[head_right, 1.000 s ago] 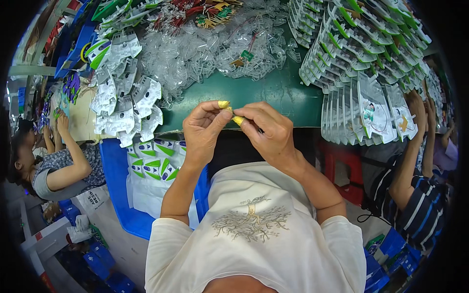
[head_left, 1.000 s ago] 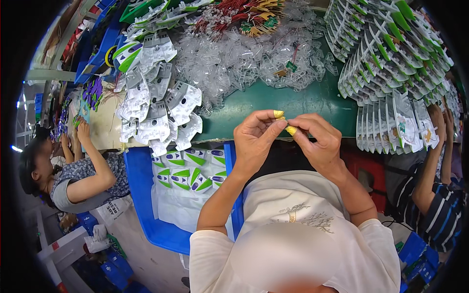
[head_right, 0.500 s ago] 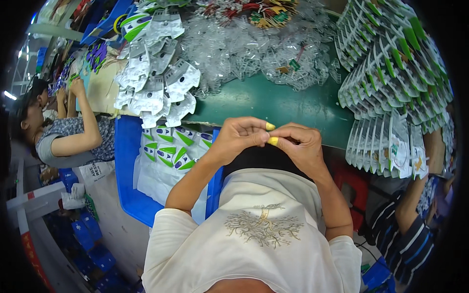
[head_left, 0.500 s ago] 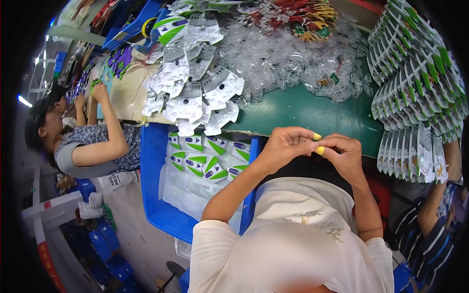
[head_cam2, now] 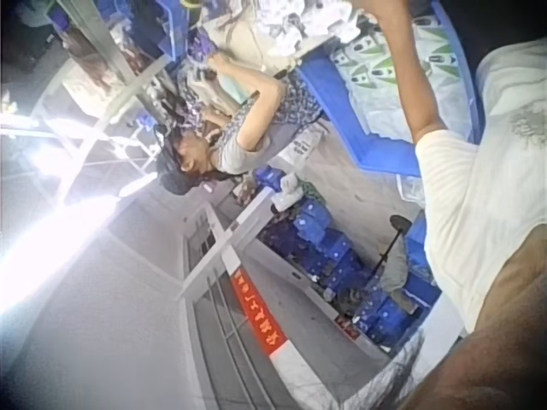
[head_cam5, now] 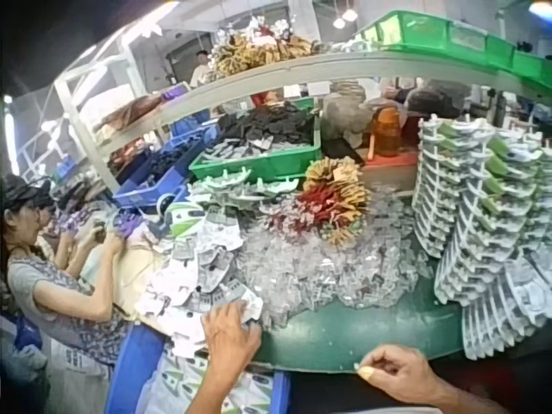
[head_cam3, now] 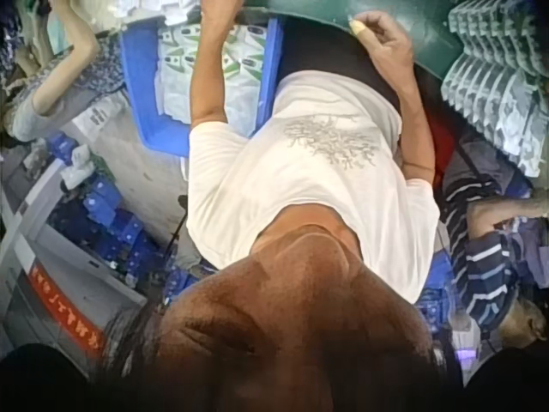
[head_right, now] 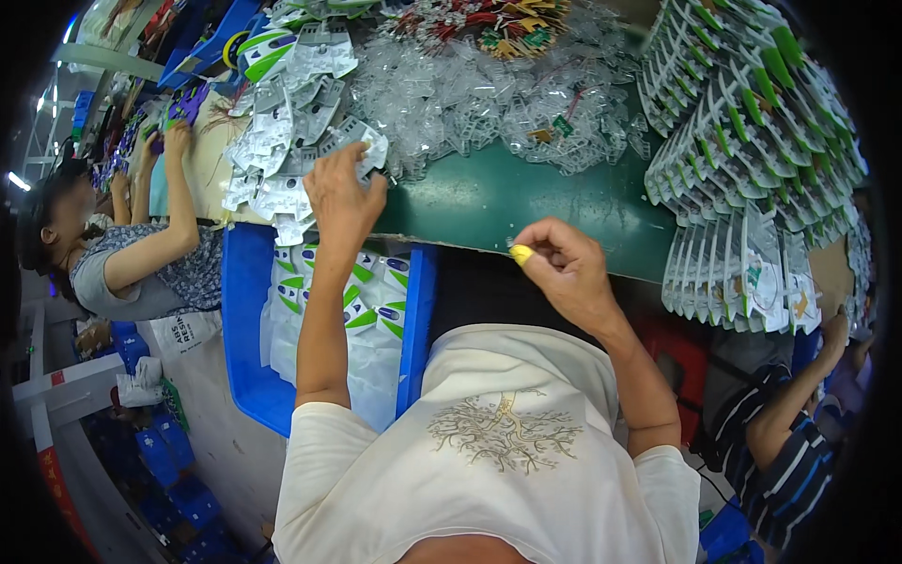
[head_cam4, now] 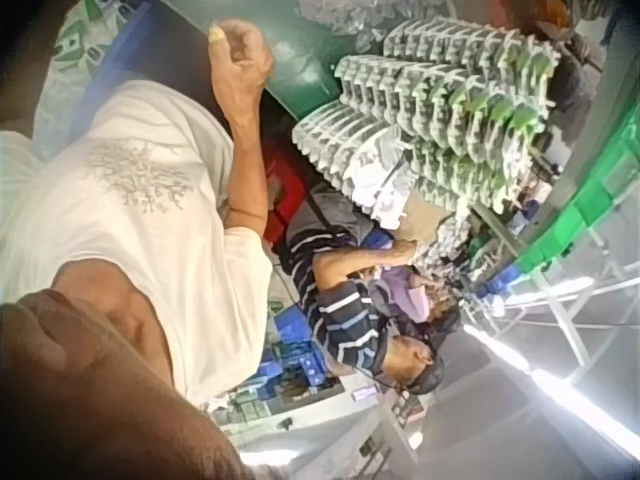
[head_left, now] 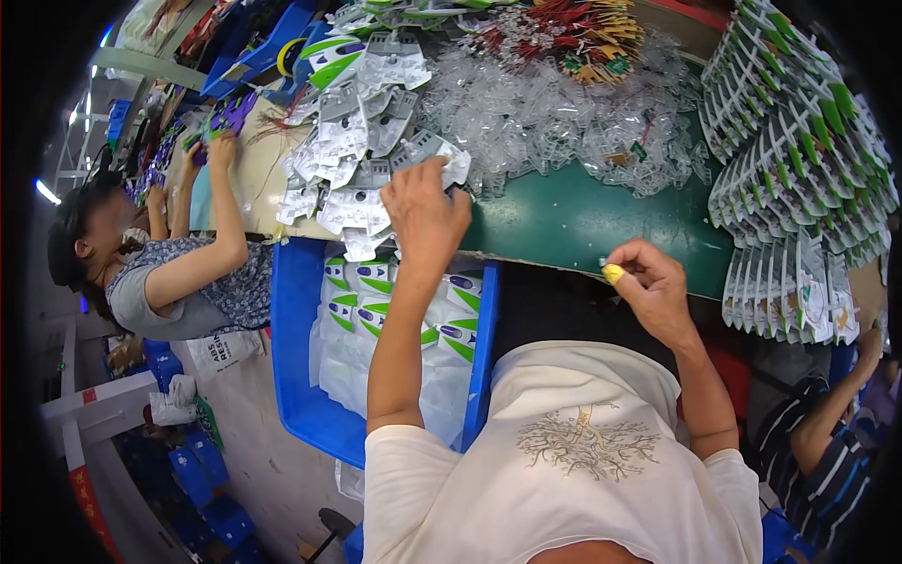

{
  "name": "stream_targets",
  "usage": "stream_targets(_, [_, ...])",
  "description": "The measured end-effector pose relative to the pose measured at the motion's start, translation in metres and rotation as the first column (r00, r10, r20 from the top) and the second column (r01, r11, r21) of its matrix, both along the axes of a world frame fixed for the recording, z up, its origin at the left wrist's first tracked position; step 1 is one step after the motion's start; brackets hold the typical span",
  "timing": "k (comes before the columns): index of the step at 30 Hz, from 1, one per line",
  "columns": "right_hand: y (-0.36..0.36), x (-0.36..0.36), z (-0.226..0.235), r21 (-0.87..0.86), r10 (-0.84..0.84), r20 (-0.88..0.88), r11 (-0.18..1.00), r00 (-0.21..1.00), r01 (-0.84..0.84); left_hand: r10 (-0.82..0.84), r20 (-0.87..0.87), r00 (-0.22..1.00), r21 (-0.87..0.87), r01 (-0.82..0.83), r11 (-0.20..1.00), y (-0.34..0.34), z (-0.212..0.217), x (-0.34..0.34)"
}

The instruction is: The person assembles toy parts by inserting circuit boards and plastic pieces into plastic shells and stacking them by hand. The person then separates and untangles wired circuit components from a bundle by hand.

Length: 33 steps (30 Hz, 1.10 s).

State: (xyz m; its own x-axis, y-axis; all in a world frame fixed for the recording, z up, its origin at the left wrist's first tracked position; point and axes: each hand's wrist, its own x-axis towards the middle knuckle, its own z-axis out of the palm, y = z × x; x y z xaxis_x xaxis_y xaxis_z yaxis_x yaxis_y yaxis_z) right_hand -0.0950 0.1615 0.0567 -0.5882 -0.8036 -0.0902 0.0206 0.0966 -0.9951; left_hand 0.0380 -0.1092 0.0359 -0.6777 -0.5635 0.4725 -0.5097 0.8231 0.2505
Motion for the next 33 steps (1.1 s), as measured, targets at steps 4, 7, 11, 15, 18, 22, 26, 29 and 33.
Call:
stream_targets(4, [0.006, -0.004, -0.001, 0.076, -0.012, -0.009, 0.997, 1.0, 0.013, 0.031, -0.047, 0.998, -0.089, -0.035, 0.995, -0.011, 0.0, -0.007])
stream_targets(7, [0.018, -0.015, 0.01, 0.118, -0.097, -0.068, 0.988, 0.993, 0.104, -0.015, -0.115, 0.993, -0.098, 0.003, 0.995, 0.007, 0.015, -0.006])
stream_targets(11, [0.036, -0.033, 0.003, 0.153, -0.147, -0.147, 0.974, 0.978, 0.17, -0.275, -0.132, 0.952, -0.131, 0.258, 0.957, 0.076, 0.025, -0.009])
stream_targets(15, [0.031, -0.035, 0.009, 0.175, -0.084, -0.362, 0.972, 0.928, 0.156, -0.593, -0.149, 0.791, 0.026, 0.603, 0.798, 0.135, -0.005, -0.012])
stream_targets(18, [0.017, -0.032, 0.008, 0.143, 0.035, -0.604, 0.988, 0.796, 0.065, -0.541, -0.117, 0.833, 0.043, 0.548, 0.835, 0.149, -0.021, -0.018])
stream_targets(22, [-0.007, -0.032, -0.005, 0.141, 0.11, -0.808, 0.99, 0.578, 0.008, -0.542, -0.124, 0.831, 0.104, 0.554, 0.826, 0.142, -0.028, -0.021])
stream_targets(26, [-0.015, -0.036, -0.009, 0.269, 0.256, -0.892, 0.963, 0.373, -0.019, -0.572, -0.162, 0.804, 0.195, 0.594, 0.78, 0.132, -0.015, -0.026])
stream_targets(29, [-0.012, -0.039, -0.006, 0.352, 0.348, -0.866, 0.934, 0.36, -0.055, -0.59, -0.384, 0.71, 0.347, 0.703, 0.62, 0.103, -0.011, -0.037])
stream_targets(33, [-0.012, -0.032, -0.008, 0.308, 0.311, -0.843, 0.948, 0.439, -0.081, -0.46, -0.251, 0.852, 0.071, 0.49, 0.869, 0.066, -0.014, -0.079])
